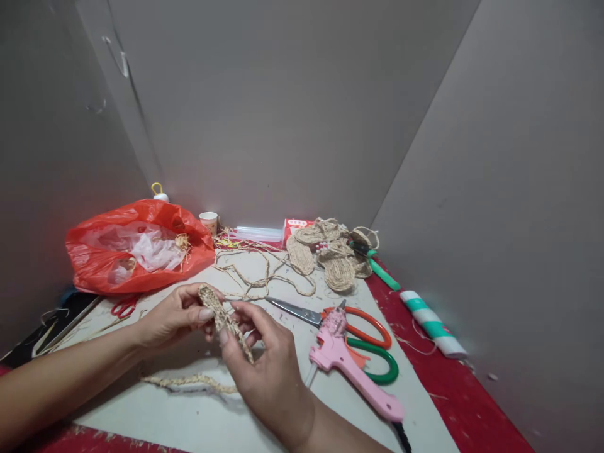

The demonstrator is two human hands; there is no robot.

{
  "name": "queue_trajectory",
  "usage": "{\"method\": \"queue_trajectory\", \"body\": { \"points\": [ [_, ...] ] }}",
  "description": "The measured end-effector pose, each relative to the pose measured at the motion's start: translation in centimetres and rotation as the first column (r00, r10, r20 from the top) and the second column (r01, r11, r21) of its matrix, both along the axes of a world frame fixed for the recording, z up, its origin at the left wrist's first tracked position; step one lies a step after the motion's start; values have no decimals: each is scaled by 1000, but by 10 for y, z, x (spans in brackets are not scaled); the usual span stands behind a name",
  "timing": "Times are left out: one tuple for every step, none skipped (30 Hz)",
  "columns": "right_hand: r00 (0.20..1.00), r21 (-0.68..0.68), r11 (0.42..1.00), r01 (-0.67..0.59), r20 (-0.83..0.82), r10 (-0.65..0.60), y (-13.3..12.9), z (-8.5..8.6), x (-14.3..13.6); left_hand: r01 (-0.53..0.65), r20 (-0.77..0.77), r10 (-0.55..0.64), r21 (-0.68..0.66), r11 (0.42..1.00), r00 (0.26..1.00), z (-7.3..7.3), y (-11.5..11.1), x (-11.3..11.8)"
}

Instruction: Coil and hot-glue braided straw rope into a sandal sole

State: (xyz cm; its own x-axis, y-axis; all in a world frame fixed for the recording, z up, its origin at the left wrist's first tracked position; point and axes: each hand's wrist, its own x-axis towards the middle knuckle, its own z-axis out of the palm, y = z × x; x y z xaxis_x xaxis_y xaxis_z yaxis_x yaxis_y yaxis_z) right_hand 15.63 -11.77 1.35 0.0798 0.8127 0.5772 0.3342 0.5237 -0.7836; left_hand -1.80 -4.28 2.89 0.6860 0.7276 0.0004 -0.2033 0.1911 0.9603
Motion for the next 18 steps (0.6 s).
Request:
{"method": "queue_trajectory", "body": {
  "points": [
    [999,-58,998,-7,-47,5,0,0,0,12,7,-12,-26,1000,1000,-1,1,-1],
    [996,-108,994,-18,-88,9,1,-1,0,26,12,-25,-47,999,1000,-1,3,-1],
    [992,-151,988,-29,-124,10,1,-1,1,36,16,-35,-63,997,999,-2,4,-1],
    [988,-185,982,-43,-153,15,2,-2,1,45,19,-43,-76,996,999,-2,5,-2],
    [983,-213,975,-63,-181,24,2,-3,2,52,20,-51,-89,995,999,-3,7,-2],
    [977,-239,967,-86,-212,35,3,-3,2,60,21,-58,-102,993,998,-4,8,-3],
    [968,-269,956,-115,-248,47,3,-3,2,68,23,-66,-115,991,998,-4,9,-4],
    [956,-306,940,-150,-286,60,3,-3,2,74,27,-72,-127,989,997,-5,11,-4],
    [944,-345,920,-188,-320,73,3,-2,1,81,32,-77,-138,987,997,-5,12,-5],
    [933,-379,897,-228,-347,90,3,-1,1,85,38,-81,-148,985,996,-6,12,-5],
    [923,-410,873,-266,-368,109,3,0,0,88,45,-81,-156,984,996,-6,13,-6],
    [914,-434,849,-303,-385,129,3,1,-1,88,51,-81,-163,983,995,-7,14,-6],
    [904,-451,828,-334,-403,145,3,2,-2,85,54,-77,-169,982,996,-8,14,-6],
    [894,-463,811,-358,-421,155,3,3,-3,79,54,-71,-173,982,996,-8,14,-6],
    [883,-474,796,-378,-443,156,3,4,-3,71,50,-63,-175,982,997,-9,14,-6],
    [872,-485,781,-394,-466,151,4,4,-4,61,46,-54,-174,983,997,-9,14,-6],
    [861,-495,767,-408,-488,142,5,3,-4,52,42,-46,-173,983,998,-9,14,-6],
    [853,-510,752,-418,-506,130,6,3,-4,43,39,-37,-170,984,999,-9,14,-6]
  ]
}}
